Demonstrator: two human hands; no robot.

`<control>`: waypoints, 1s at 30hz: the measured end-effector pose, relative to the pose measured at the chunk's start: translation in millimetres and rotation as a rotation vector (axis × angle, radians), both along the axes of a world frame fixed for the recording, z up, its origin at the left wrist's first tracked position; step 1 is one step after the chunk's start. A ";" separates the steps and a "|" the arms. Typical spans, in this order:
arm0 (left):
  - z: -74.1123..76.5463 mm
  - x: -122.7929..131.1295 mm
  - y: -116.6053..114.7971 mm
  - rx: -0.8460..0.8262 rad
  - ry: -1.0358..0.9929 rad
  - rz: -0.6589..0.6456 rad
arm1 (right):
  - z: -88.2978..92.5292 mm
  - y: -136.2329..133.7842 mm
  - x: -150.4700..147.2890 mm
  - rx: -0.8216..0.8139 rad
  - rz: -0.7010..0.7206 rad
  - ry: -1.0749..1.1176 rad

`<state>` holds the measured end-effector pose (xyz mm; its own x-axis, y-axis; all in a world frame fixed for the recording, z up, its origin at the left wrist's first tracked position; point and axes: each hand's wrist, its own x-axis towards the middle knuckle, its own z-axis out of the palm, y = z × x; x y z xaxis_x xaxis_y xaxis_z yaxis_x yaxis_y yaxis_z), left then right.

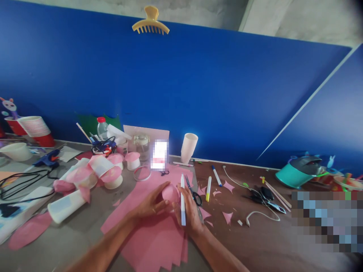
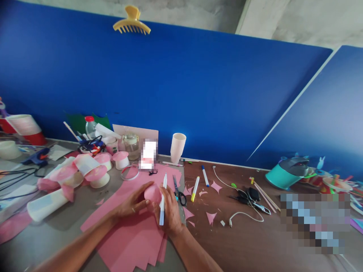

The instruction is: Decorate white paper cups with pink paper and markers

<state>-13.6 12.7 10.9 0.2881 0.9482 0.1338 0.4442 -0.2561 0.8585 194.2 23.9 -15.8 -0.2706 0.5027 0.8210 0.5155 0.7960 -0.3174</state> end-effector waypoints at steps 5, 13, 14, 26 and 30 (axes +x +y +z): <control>0.7 -0.5 -2.4 -0.101 -0.124 -0.026 | 5.4 1.0 -1.9 0.026 0.027 0.004; 0.8 3.6 -2.4 -0.081 -0.157 -0.017 | 6.9 2.1 -3.1 0.025 0.026 -0.038; 0.8 3.6 -2.6 -0.073 -0.151 -0.005 | 6.7 2.3 -3.3 0.022 0.025 -0.040; 2.0 4.9 -2.3 0.047 -0.099 -0.034 | 8.6 6.9 -4.0 -0.036 0.069 -0.005; 9.4 8.5 -2.8 0.013 -0.108 -0.056 | 12.4 6.2 -2.9 -0.057 0.081 -0.003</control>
